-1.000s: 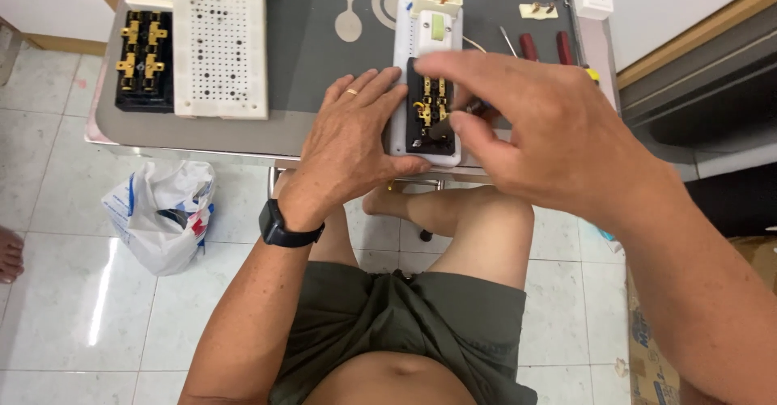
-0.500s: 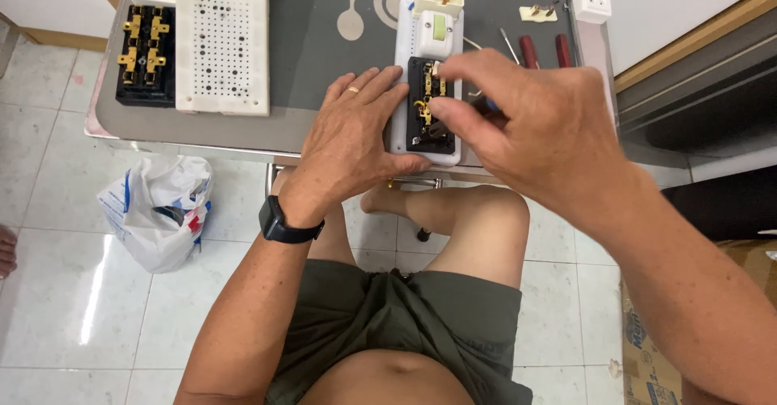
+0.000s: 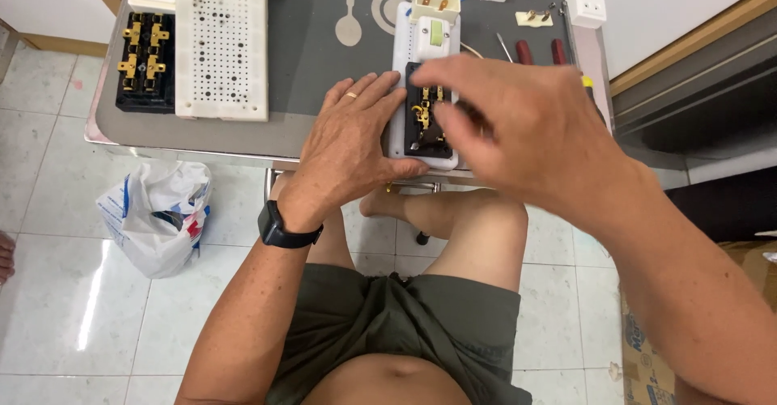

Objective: Assembling and wiring a circuit breaker board using a screwdriver and various electrical components.

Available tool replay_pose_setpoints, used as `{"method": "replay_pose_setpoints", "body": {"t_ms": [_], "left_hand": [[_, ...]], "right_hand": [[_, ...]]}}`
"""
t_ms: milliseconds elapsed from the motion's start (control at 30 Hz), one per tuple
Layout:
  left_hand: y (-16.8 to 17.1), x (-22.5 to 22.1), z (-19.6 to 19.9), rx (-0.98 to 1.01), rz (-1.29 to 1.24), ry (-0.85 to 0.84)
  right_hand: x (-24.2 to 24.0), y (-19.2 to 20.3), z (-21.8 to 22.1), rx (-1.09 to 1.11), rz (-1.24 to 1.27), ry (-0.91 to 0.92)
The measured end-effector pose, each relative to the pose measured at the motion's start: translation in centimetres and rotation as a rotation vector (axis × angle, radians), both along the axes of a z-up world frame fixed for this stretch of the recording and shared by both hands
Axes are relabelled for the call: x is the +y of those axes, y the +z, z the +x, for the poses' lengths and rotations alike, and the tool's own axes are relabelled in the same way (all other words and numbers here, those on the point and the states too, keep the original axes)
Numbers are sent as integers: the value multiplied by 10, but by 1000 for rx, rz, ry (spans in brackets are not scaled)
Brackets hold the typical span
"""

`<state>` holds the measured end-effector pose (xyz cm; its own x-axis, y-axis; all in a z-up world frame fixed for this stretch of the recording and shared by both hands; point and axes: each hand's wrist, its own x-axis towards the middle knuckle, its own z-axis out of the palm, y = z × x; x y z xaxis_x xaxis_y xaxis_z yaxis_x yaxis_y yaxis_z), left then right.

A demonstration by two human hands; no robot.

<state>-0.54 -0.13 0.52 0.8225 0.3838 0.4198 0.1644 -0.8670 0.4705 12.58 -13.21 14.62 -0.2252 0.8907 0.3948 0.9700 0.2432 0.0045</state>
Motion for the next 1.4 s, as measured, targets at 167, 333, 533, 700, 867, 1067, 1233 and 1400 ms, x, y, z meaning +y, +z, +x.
{"method": "replay_pose_setpoints", "body": {"t_ms": [167,333,533,700,867,1067,1233,1400], "left_hand": [[-3,1,1,-17,10,1],[-2,1,1,-22,-7,9],[-1,0,1,-20,-11,-6],[7,-2,-1,-1,-31,-2],[-1,-1,0,-25,-7,-2],[-2,0,-1,-41,-15,-1],[0,-1,1,-28,0,-6],[-1,-1,0,-27,9,0]], "right_hand": [[-2,-6,10,-86,-7,-59],[-3,5,3,-29,48,31],[-6,-5,9,-155,89,-106],[-3,18,-12,66,-206,33],[1,-5,7,-95,18,18],[-5,7,2,25,-96,55],[-5,-15,12,-160,143,-41],[-5,5,-6,4,-41,43]]}}
